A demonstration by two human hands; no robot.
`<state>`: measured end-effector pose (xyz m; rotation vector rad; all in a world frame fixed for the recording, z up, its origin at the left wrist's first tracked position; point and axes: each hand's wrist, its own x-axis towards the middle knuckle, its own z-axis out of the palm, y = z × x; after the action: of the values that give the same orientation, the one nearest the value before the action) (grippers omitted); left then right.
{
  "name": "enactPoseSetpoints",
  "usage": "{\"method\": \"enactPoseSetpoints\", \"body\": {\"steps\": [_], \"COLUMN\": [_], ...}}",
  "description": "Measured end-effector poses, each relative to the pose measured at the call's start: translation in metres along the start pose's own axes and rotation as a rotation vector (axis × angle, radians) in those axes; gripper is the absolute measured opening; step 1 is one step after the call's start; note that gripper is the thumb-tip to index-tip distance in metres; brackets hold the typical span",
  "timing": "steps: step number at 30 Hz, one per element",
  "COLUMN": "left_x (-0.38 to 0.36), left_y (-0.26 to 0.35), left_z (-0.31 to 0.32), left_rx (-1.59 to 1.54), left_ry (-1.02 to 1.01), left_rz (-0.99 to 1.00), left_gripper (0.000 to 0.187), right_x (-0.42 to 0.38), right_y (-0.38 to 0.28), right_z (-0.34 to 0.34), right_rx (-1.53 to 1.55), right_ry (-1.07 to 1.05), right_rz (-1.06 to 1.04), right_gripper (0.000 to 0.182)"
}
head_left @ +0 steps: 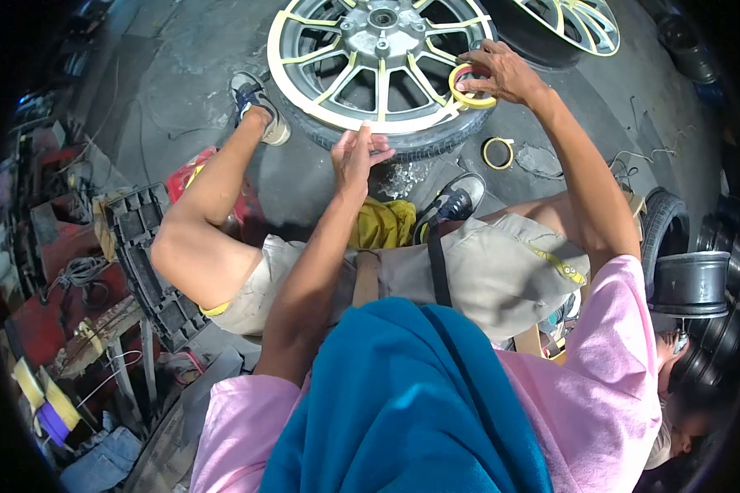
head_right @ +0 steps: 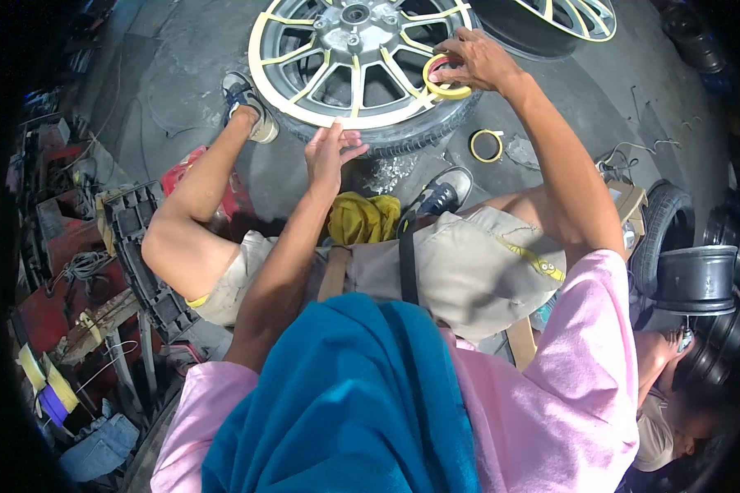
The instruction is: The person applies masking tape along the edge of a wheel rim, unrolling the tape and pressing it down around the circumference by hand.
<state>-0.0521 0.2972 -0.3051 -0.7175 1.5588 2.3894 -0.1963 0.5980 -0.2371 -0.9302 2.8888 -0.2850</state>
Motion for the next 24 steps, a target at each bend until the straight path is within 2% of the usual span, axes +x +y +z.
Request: {"method": "enactPoseSetpoints", "body": {"steps": [4, 7, 9, 10, 13, 17, 20, 24], "left_x": [0.006, 0.013, 0.02, 0.023, 0.026, 0.025, 0.026, 0.029], "left_y": [0.011, 0.017, 0.02, 0.022, 0.023, 0.03, 0.039, 0.043], "left_z": [-0.016, -0.028, -0.034, -0.036, -0.043, -0.049, -0.052, -0.057], "left_rx": [0.01, 0.0, -0.005, -0.006, 0.024, -0.009, 0.054, 0.089], "left_ry": [0.034, 0.066, 0.094, 0.088, 0.081, 0.055, 0.083, 0.024], "left_rz": [0.052, 0.088, 0.13, 0.13, 0.145, 0.138, 0.106, 0.084], "left_gripper": [0.026, 0.028, 0.029, 0.029, 0.028, 0.028, 0.025, 0.022], "right_x": [-0.002, -0.004, -0.005, -0.006, -0.008, -0.008, -0.006, 0.0], "right_y": [-0.001, 0.002, 0.003, 0.004, 0.002, 0.001, 0.003, -0.001], "right_z": [0.002, 0.007, 0.011, 0.012, 0.012, 0.013, 0.02, 0.019], "right_rx": [-0.011, -0.048, -0.008, -0.012, 0.034, 0.091, 0.019, -0.021], "right_ry": [-0.014, 0.032, 0.101, 0.103, 0.178, 0.187, 0.208, 0.205], "right_rz": [0.041, 0.014, 0.009, 0.013, -0.024, 0.069, 0.102, 0.14], "right_gripper": [0.069, 0.059, 0.041, 0.041, 0.02, 0.021, 0.022, 0.027]}}
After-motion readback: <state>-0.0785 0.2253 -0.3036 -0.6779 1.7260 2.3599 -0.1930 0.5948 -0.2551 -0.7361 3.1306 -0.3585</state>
